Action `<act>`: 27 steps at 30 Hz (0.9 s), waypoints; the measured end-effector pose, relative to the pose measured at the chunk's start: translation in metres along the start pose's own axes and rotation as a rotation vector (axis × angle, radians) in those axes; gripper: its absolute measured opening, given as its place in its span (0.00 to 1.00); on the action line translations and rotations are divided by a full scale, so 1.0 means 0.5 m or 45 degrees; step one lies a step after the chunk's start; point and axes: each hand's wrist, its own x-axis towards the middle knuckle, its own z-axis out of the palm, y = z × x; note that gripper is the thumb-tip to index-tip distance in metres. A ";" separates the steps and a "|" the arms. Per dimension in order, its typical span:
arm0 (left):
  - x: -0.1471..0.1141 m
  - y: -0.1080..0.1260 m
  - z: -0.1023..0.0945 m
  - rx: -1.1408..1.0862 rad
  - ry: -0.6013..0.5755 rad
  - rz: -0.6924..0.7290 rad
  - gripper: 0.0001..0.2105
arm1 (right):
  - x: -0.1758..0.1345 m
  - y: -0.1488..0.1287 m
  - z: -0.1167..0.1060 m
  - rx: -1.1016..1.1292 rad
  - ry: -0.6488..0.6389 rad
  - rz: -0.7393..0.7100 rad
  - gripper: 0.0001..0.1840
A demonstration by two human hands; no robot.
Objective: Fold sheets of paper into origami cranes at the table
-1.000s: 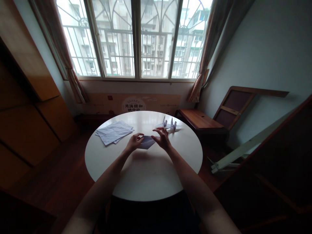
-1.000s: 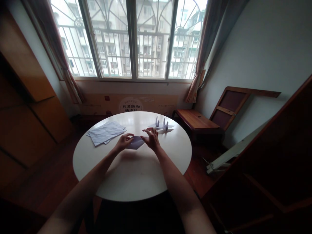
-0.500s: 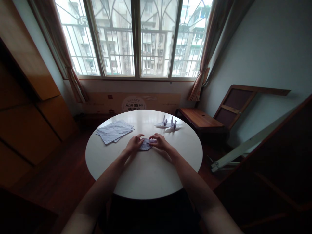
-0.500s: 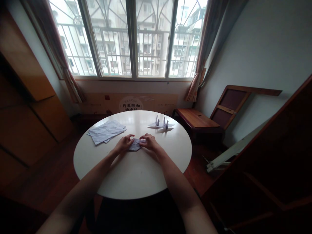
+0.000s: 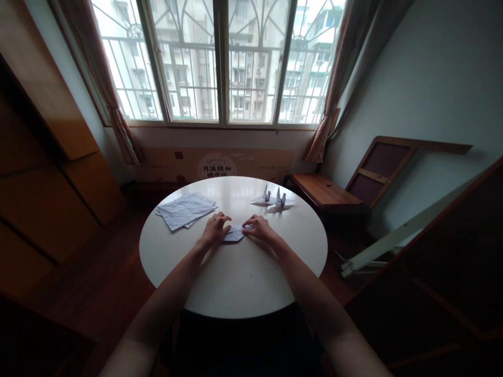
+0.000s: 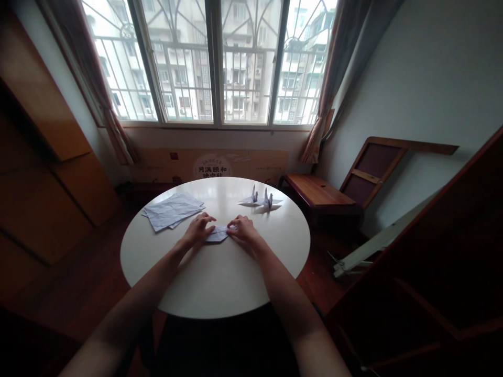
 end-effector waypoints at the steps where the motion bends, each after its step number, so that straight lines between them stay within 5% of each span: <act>1: 0.002 -0.002 0.003 -0.051 -0.006 0.078 0.11 | -0.001 0.000 -0.001 -0.017 0.009 0.033 0.13; 9: -0.003 0.008 0.010 -0.157 -0.209 0.319 0.10 | -0.005 -0.002 -0.017 -0.114 0.080 0.264 0.12; 17: 0.000 -0.012 0.020 -0.288 -0.232 0.254 0.10 | 0.002 0.000 0.003 0.157 0.093 -0.147 0.11; 27: 0.005 -0.029 0.034 -0.313 -0.190 0.201 0.15 | 0.008 0.009 0.012 0.258 -0.017 -0.166 0.15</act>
